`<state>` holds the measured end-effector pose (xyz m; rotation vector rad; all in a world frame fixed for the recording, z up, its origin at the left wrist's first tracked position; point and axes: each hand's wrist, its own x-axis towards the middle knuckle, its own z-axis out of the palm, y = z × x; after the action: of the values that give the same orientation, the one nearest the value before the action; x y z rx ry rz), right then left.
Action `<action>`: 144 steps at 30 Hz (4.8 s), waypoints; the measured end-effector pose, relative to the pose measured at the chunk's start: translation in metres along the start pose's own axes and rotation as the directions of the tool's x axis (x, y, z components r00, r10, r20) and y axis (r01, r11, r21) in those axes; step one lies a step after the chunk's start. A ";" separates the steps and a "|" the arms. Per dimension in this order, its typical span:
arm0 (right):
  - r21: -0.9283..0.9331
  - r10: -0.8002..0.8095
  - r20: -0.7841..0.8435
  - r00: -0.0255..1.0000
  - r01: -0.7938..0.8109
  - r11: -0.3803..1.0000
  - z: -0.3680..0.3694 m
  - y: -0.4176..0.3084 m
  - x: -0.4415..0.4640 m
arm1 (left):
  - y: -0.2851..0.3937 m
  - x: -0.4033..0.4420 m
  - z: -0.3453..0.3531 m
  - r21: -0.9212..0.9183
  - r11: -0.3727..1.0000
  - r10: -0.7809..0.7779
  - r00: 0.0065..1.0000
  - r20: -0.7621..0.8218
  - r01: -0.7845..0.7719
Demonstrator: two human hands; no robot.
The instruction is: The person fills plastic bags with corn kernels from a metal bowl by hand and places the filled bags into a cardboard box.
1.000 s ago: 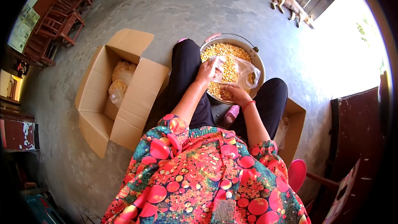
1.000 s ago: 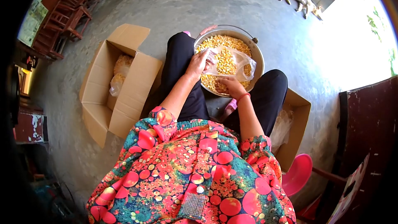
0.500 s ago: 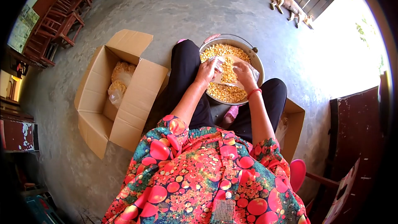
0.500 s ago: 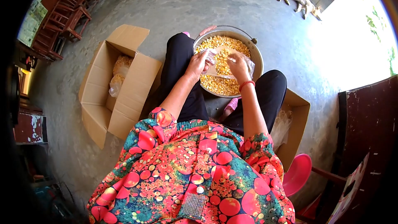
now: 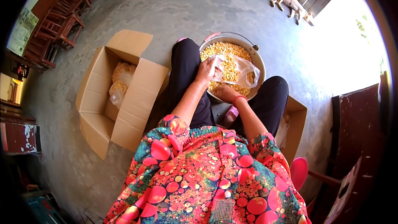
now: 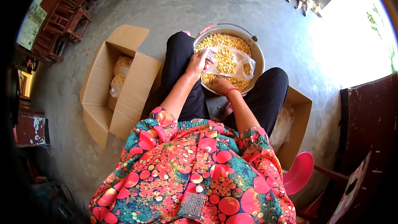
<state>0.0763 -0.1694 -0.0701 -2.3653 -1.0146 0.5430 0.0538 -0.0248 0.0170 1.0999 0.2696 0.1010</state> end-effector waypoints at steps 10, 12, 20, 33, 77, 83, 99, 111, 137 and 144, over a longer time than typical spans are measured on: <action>0.238 0.149 0.116 0.982 -0.173 0.956 -0.022 0.020 -0.014 | -0.001 0.001 -0.001 0.001 1.000 -0.026 1.000 -0.017 0.026; 0.567 0.298 0.198 0.934 -0.357 0.743 -0.038 0.006 -0.022 | 0.000 0.001 0.000 -0.002 1.000 -0.031 0.999 -0.014 0.031; 0.922 0.255 0.370 0.893 -0.388 0.021 -0.060 -0.012 -0.034 | -0.002 0.002 -0.001 -0.004 1.000 -0.021 1.000 -0.020 0.021; 0.900 0.265 -0.145 0.953 0.015 0.436 -0.104 -0.027 -0.003 | -0.003 0.002 0.002 0.018 1.000 -0.008 0.999 -0.033 0.009; 0.938 0.272 0.317 0.909 -0.342 0.050 -0.057 -0.014 -0.032 | -0.001 0.000 0.002 0.043 0.999 -0.011 0.999 -0.039 0.012; 0.967 0.243 -0.093 0.966 0.029 0.253 -0.101 -0.029 -0.013 | 0.002 -0.001 0.004 0.050 0.998 -0.036 0.997 -0.067 0.039; -0.033 0.270 0.103 0.957 -0.268 0.963 -0.011 0.018 -0.007 | 0.005 -0.006 0.004 0.021 1.000 -0.011 0.999 -0.040 0.011; 0.212 0.158 0.109 0.981 -0.178 0.961 -0.006 -0.001 -0.002 | 0.004 -0.004 0.004 0.014 0.999 -0.034 0.999 -0.037 0.034; 0.979 0.263 0.202 0.943 -0.192 -0.066 -0.065 -0.027 -0.012 | 0.005 -0.004 0.004 0.037 0.999 -0.031 0.999 -0.044 0.033; 0.307 0.192 -0.574 0.796 -0.008 0.952 -0.081 -0.015 0.016 | 0.003 -0.003 0.004 0.062 0.998 0.008 0.998 -0.058 -0.004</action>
<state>0.1217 -0.1721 -0.0002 -2.1078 -0.4761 -0.0462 0.0521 -0.0279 0.0222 1.1607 0.3235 0.1305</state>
